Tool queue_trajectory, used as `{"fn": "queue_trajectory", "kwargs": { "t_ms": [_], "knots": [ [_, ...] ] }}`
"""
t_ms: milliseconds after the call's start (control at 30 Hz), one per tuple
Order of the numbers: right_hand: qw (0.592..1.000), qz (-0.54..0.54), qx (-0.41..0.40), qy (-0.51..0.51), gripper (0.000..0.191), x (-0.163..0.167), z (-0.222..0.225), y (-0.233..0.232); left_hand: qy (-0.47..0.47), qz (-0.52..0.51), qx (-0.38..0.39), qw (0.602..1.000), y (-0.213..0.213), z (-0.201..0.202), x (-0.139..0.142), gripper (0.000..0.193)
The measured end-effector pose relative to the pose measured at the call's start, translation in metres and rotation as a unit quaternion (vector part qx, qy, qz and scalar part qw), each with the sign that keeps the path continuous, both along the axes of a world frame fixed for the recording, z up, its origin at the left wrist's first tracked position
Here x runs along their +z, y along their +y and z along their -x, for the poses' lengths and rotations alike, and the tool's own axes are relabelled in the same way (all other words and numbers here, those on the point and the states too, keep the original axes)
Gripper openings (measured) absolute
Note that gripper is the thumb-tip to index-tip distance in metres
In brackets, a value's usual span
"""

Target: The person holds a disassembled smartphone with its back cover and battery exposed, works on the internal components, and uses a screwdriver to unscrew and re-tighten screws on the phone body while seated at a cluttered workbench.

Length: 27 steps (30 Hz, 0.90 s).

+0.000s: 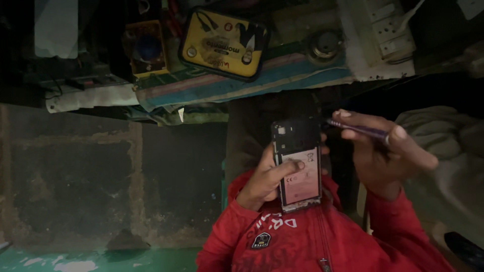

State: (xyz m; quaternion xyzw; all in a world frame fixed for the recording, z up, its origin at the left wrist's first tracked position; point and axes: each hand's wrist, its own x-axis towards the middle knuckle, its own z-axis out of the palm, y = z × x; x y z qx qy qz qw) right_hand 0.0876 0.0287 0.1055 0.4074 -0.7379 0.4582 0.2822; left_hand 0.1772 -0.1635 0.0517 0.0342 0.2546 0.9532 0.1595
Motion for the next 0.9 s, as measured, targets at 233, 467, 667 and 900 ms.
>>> {"fn": "queue_trajectory", "kwargs": {
  "t_ms": [233, 467, 667, 900],
  "knots": [
    [0.977, 0.046, -0.167, 0.126, 0.070, -0.026, 0.009, 0.007, 0.007, 0.003, 0.008, 1.000, -0.001, -0.001, 0.001, 0.063],
    [0.995, -0.080, -0.049, 0.024, 0.070, 0.007, -0.004, 0.007, 0.021, 0.034, -0.006, 0.999, 0.002, 0.000, -0.003, 0.061],
    [0.989, -0.031, 0.010, -0.146, 0.068, 0.023, -0.017, -0.003, 0.004, 0.026, -0.004, 1.000, 0.002, 0.000, -0.002, 0.063],
    [0.999, 0.001, 0.029, -0.029, 0.064, 0.015, -0.009, -0.005, 0.031, 0.045, 0.008, 0.998, 0.001, -0.003, 0.002, 0.062]
  ]
}}
